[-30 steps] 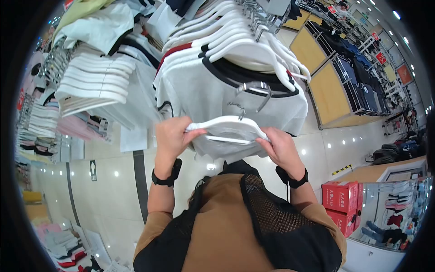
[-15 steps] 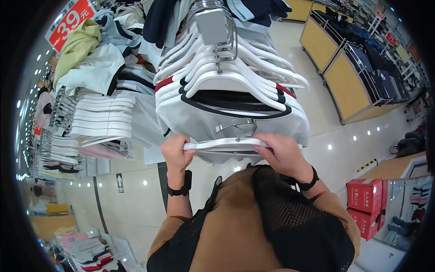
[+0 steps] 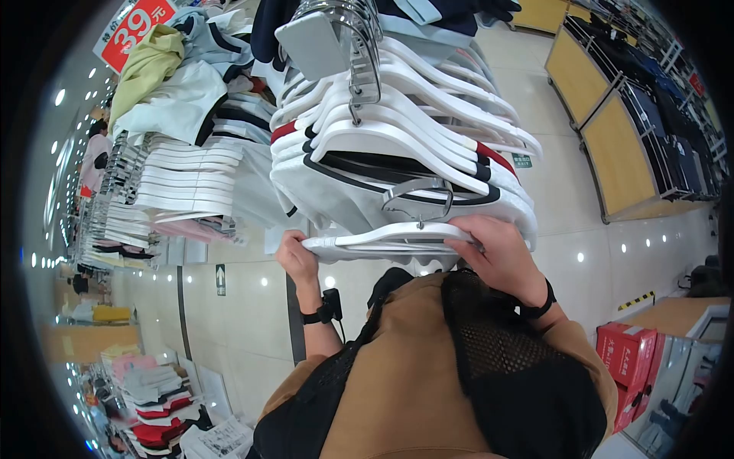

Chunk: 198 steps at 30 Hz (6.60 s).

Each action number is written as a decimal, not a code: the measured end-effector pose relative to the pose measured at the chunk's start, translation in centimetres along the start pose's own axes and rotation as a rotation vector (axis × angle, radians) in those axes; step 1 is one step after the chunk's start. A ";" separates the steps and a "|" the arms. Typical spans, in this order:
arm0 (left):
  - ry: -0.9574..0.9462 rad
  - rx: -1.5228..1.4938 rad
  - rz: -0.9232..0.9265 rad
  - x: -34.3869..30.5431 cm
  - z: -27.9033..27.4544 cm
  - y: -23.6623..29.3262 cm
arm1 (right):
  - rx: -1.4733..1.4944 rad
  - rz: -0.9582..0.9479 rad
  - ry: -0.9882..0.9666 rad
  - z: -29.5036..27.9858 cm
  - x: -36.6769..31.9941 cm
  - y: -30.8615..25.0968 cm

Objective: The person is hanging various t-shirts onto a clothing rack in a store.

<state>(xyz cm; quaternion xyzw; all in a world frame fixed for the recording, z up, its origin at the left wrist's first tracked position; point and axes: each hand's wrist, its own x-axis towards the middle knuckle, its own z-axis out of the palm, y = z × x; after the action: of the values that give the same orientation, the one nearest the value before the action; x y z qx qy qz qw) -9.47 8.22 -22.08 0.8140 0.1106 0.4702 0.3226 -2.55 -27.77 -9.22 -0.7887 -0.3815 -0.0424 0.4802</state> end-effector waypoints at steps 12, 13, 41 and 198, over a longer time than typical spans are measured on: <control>-0.064 -0.159 0.277 9.6 1.4 15.4 | -0.052 0.049 -0.035 0.7 -0.7 1.8; -0.092 -0.163 0.352 10.1 2.1 17.0 | -0.085 0.032 -0.023 0.8 -0.8 1.8; -0.175 -0.395 0.227 13.5 5.0 19.3 | -0.124 -0.143 0.287 -4.2 3.4 -1.2; -0.724 0.037 0.643 16.4 -16.4 24.5 | 0.479 -0.735 -0.785 -11.1 7.0 -1.3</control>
<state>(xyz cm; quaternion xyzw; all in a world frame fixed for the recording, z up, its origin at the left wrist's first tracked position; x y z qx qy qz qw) -17.46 4.33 10.47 0.9239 -0.2577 0.2304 0.1644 4.91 -32.29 0.74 -0.4310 -0.7779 0.1766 0.4218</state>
